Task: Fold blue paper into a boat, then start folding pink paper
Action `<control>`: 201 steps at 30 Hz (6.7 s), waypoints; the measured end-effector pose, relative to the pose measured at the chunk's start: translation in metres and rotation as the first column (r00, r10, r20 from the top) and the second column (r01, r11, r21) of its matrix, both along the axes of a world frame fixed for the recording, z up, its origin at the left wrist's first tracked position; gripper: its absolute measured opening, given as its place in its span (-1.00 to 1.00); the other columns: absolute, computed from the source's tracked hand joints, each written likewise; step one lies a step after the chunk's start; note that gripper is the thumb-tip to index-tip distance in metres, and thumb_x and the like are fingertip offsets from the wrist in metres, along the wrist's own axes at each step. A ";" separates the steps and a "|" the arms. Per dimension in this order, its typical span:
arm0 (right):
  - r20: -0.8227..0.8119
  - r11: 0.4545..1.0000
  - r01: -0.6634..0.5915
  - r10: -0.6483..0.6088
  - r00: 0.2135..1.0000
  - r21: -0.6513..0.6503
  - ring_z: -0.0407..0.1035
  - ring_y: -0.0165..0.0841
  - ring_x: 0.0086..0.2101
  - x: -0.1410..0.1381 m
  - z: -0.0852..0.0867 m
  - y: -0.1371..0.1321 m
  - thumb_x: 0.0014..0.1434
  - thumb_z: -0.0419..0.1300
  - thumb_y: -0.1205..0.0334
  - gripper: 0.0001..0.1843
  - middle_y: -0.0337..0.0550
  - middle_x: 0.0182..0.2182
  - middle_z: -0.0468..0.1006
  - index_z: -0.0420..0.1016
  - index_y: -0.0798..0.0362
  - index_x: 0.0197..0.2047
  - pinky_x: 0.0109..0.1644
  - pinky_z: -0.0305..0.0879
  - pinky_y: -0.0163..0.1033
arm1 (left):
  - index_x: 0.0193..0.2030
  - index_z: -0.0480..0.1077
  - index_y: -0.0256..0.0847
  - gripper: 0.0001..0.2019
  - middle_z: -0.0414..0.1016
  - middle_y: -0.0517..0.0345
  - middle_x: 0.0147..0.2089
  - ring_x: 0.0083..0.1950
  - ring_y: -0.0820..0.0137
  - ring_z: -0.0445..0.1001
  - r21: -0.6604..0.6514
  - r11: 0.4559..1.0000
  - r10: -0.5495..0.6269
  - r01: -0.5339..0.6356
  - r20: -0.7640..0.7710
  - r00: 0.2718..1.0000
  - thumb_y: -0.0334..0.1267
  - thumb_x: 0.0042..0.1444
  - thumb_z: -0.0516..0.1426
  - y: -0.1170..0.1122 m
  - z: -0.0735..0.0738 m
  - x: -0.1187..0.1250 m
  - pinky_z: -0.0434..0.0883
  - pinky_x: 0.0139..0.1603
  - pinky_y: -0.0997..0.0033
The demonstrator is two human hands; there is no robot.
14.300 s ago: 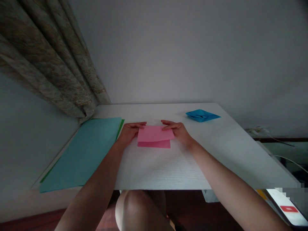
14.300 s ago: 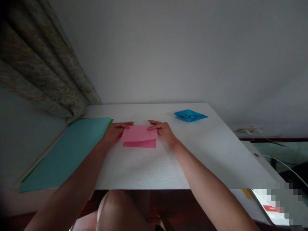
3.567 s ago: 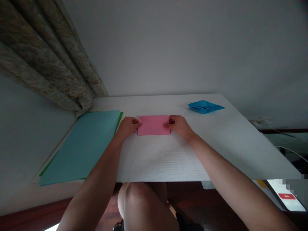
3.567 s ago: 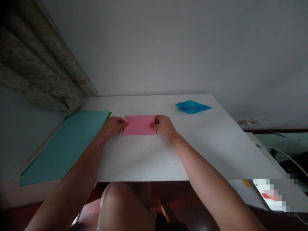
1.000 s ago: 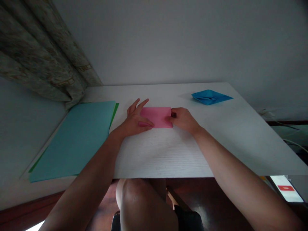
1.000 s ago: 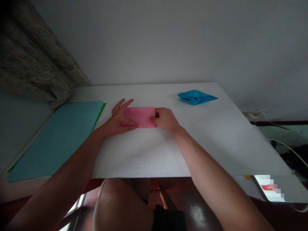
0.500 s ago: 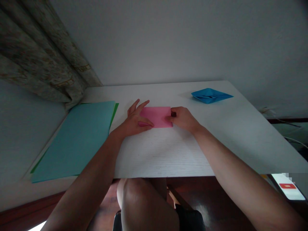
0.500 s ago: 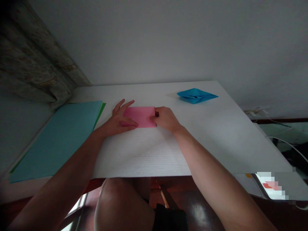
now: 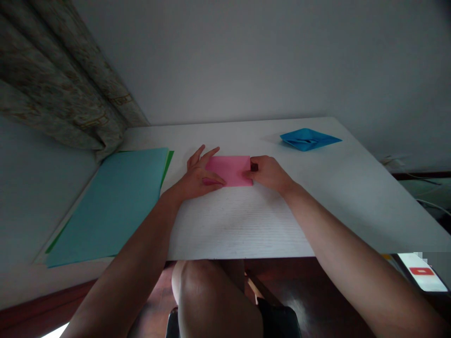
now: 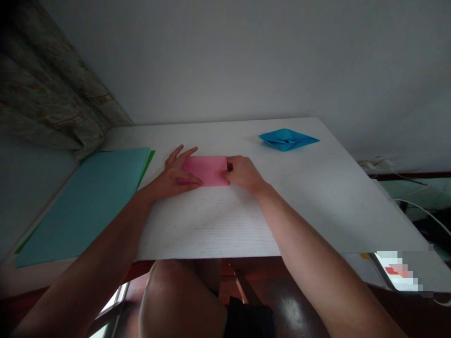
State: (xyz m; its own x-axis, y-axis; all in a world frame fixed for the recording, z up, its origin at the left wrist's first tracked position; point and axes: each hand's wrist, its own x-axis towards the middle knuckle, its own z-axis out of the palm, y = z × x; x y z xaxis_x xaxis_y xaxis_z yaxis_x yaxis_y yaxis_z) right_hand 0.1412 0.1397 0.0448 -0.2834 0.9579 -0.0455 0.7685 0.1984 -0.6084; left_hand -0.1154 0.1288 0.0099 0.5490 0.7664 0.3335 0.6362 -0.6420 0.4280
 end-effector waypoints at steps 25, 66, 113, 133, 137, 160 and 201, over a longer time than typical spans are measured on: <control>0.178 0.999 0.026 -0.030 0.984 0.026 0.50 -0.19 -0.25 0.007 0.010 -0.008 -0.07 0.45 0.19 -0.45 0.06 -0.17 0.60 0.47 0.16 0.00 -0.23 0.32 -0.24 | -0.15 0.52 -0.27 -0.70 0.59 -0.07 -0.03 0.08 0.22 0.53 0.134 0.963 -0.231 0.234 -0.040 0.972 -0.54 0.05 0.05 -0.026 0.008 0.038 0.49 0.10 0.17; -0.348 0.765 0.454 -0.624 0.700 -0.458 0.11 -0.47 -0.78 -0.012 0.005 0.012 0.25 0.22 0.11 -0.62 -0.32 -0.82 0.24 0.40 0.11 -0.56 -0.71 0.00 -0.33 | 0.24 0.40 -0.08 -0.40 0.31 0.08 0.36 0.39 0.22 0.26 0.053 0.995 -0.068 0.082 -0.219 0.973 -0.63 0.10 0.05 -0.021 -0.003 0.059 0.39 0.30 0.10; 0.323 0.944 -0.203 0.113 0.940 0.260 0.15 -0.13 0.31 -0.046 -0.026 -0.039 0.22 -0.14 0.54 -0.37 0.20 0.29 0.31 0.25 0.29 0.35 0.38 0.04 0.05 | 0.32 0.28 -0.22 -0.54 0.31 -0.06 0.37 0.40 0.19 0.25 0.002 0.991 0.132 -0.134 -0.170 0.977 -0.25 0.29 0.03 -0.020 0.000 0.047 0.26 0.38 0.07; 0.388 0.961 -0.226 0.148 0.910 0.162 0.08 0.01 0.33 -0.032 -0.010 -0.021 0.28 -0.08 0.35 -0.40 0.19 0.37 0.15 0.19 0.21 0.38 0.32 -0.09 0.42 | 0.24 0.40 -0.24 -0.56 0.40 0.02 0.29 0.36 0.31 0.32 -0.114 0.987 0.109 -0.116 -0.069 0.992 -0.32 0.29 -0.06 0.006 -0.007 0.027 0.23 0.40 0.12; 0.423 0.946 -0.293 0.210 0.882 0.142 0.01 0.00 0.36 -0.024 -0.010 -0.019 0.23 -0.12 0.47 -0.35 0.23 0.39 0.08 0.13 0.29 0.39 0.34 -0.11 0.40 | 0.22 0.42 -0.24 -0.58 0.40 0.08 0.29 0.38 0.33 0.28 -0.121 0.972 0.185 -0.199 -0.117 0.976 -0.32 0.31 -0.06 0.016 -0.010 0.013 0.20 0.42 0.21; 0.413 0.967 0.024 -0.130 0.901 0.253 0.24 0.01 0.22 -0.017 -0.010 -0.020 0.34 -0.14 0.35 -0.52 0.23 0.20 0.43 0.44 0.24 0.18 0.33 -0.14 0.33 | 0.38 0.18 -0.37 -0.48 0.13 -0.06 0.45 0.45 0.14 0.13 -0.004 0.898 0.410 -0.441 -0.357 0.839 -0.25 0.35 -0.14 -0.014 0.000 0.023 0.13 0.39 -0.09; -0.794 0.928 -0.071 -0.271 0.544 -0.366 0.34 -0.41 -0.57 -0.051 -0.012 -0.019 -0.26 0.49 -0.13 -0.54 -0.20 -0.60 0.49 0.47 0.06 -0.59 -0.48 0.32 -0.26 | -0.40 0.42 -0.33 -0.58 0.58 -0.04 -0.42 -0.49 0.39 0.54 -0.689 0.693 0.546 0.214 0.694 0.469 0.06 0.00 0.31 -0.013 0.014 0.038 0.48 -0.57 0.48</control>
State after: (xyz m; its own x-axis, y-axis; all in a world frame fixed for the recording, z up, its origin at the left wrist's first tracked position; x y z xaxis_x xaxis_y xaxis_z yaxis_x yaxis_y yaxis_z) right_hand 0.0902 0.1202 0.0331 -0.2603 0.9542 -0.1474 -0.1043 -0.1795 -0.9782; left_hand -0.0770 0.1158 0.0242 0.1355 0.9878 -0.0774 -0.2055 0.1044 0.9731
